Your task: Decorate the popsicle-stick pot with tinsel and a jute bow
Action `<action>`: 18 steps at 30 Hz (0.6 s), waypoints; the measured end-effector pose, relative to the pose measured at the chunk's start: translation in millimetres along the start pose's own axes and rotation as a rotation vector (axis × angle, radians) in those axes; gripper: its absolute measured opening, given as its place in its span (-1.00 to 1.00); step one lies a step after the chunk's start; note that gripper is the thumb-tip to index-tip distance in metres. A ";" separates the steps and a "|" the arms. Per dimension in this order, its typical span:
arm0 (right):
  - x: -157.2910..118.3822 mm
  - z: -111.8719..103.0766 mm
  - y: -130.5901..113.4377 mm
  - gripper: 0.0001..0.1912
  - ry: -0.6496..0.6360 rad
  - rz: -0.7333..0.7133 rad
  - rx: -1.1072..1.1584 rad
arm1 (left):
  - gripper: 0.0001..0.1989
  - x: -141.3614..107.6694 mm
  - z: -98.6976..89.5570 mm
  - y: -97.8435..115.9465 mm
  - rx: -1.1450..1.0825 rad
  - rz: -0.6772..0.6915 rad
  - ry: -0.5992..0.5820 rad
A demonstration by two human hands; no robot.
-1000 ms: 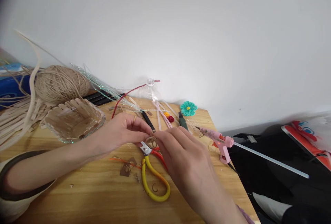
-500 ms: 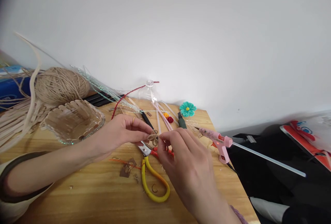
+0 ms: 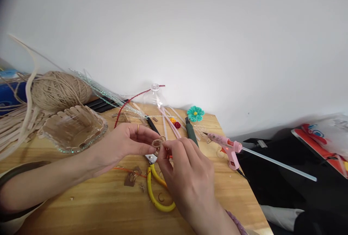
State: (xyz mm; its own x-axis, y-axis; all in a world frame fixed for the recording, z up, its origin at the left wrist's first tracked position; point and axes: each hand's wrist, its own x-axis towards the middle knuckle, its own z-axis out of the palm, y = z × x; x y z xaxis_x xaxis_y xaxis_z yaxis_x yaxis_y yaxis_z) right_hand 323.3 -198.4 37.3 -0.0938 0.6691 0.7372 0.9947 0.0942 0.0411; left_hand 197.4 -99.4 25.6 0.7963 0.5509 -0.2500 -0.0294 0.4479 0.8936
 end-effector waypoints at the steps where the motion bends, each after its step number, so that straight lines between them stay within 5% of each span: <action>1: -0.5 -0.2 0.1 -0.86 -0.008 -0.001 0.010 | -0.86 0.4 -0.1 -0.4 -0.007 0.003 0.005; 11: -3.5 -3.2 -0.7 -0.89 -0.016 -0.013 0.038 | -0.94 0.6 -0.1 -0.7 -0.084 0.020 0.046; 18: -5.2 -6.3 -0.5 -0.88 -0.032 -0.026 0.063 | -0.72 -1.3 -0.9 -0.1 -0.106 0.053 -0.049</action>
State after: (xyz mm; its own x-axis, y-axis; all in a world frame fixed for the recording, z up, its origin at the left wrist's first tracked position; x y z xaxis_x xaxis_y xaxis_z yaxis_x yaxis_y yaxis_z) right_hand 323.6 -206.5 37.7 -0.1221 0.6889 0.7145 0.9873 0.1579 0.0166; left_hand 195.9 -99.5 25.5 0.8205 0.5418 -0.1820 -0.1341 0.4920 0.8602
